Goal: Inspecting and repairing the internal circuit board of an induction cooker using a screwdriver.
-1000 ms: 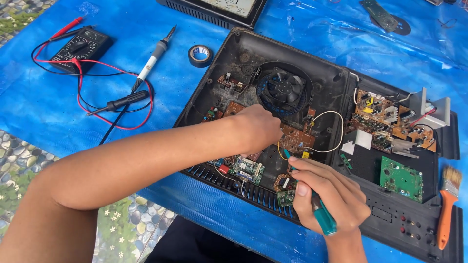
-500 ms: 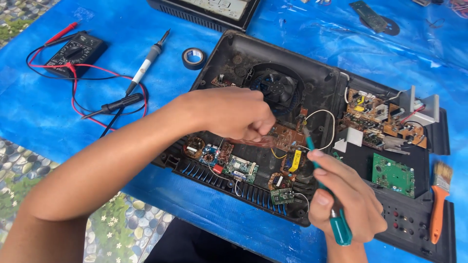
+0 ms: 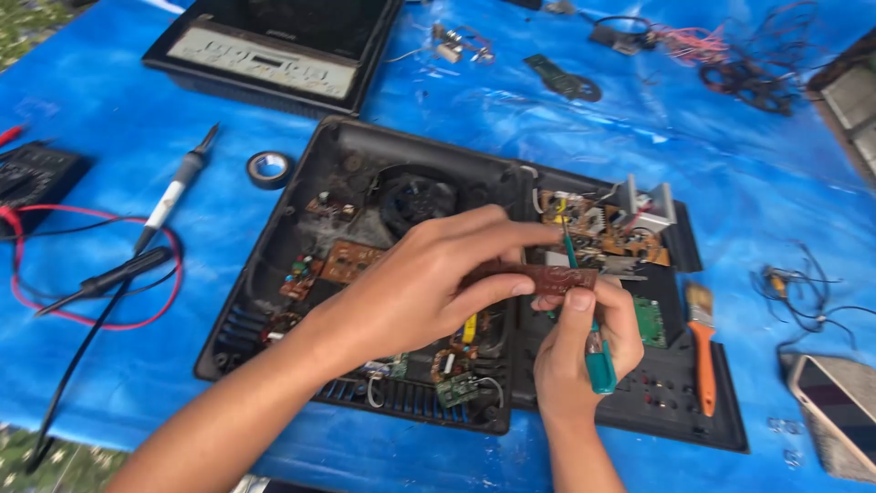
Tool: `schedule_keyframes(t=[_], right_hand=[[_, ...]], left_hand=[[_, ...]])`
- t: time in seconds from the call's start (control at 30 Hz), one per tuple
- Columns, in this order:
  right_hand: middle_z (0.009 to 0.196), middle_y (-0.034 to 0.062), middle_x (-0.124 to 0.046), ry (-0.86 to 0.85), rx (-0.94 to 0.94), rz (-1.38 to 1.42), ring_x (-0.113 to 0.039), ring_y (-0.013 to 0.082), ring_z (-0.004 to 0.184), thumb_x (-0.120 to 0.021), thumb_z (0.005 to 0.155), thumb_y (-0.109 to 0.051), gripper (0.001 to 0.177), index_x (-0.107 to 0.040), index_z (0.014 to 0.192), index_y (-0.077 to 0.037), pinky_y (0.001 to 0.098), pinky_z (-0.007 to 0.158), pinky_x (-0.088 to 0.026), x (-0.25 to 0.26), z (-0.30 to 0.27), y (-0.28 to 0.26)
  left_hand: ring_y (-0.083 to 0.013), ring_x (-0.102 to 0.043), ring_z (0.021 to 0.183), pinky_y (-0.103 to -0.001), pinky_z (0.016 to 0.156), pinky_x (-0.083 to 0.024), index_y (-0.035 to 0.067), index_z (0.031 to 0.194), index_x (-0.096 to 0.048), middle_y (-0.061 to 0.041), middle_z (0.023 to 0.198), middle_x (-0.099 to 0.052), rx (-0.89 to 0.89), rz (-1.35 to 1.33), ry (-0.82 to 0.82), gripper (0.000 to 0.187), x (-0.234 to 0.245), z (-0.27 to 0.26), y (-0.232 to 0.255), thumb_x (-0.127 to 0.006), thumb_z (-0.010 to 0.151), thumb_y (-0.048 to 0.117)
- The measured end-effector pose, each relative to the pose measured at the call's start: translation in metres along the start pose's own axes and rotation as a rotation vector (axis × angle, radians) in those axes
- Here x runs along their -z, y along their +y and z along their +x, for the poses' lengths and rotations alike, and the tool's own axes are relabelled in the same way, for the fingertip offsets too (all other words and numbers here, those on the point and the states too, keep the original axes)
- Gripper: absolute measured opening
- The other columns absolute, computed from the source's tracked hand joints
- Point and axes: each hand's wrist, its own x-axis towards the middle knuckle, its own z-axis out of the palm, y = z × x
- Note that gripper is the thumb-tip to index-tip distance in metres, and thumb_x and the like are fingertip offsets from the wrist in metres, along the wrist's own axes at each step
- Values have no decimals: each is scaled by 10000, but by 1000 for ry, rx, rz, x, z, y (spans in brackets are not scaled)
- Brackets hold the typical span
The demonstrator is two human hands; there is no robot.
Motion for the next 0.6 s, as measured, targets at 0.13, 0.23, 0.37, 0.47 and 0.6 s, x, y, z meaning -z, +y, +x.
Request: schedule_keyframes(t=[0.13,0.23,0.37,0.47,0.6], right_hand=[[823,80,-563,126,-170,318,-630,217,757,-545,1118,-338,267,-552,1032,-86,369,685,-592,12,8,8],[840,72,-575,133,-198,389,-620,210,749,-537,1120,-310,256,-565,1017,-77,363,679,-587,20,7,-6],[798,120,-612,176,-272,385,-645,245,703,-569,1093,-310,275,-562,1003,-49,401,645,-589,42,-12,-12],[1131,103,-679,273,-209,222,-670,180,652,-424,1131,-497,496,-649,1227,-66,317,594,-603,77,-22,0],[1313,70,-658,447,-268,-85,-633,183,1176,-250,996,-799,805,-632,1253,-140,263,980,-507,129,-20,-11]], left_hand=[[-151,-687,678,-334,575,-551,182,1481,-503,-84,1176,-639,224,-106,198,559,-17,-6,6,-692,961,265],[-106,-724,677,-270,607,-600,132,1317,-629,-64,1028,-716,293,-300,337,415,-37,-9,8,-735,926,221],[-174,-731,764,-356,717,-751,136,1079,-630,-40,910,-667,344,-657,410,139,-68,-17,10,-675,970,210],[-134,-704,837,-217,577,-614,89,1065,-718,-47,1014,-716,253,-430,397,132,-72,-6,28,-671,975,175],[-158,-666,801,-234,529,-603,87,1125,-691,-68,1084,-684,204,-446,199,153,-88,0,32,-621,1004,150]])
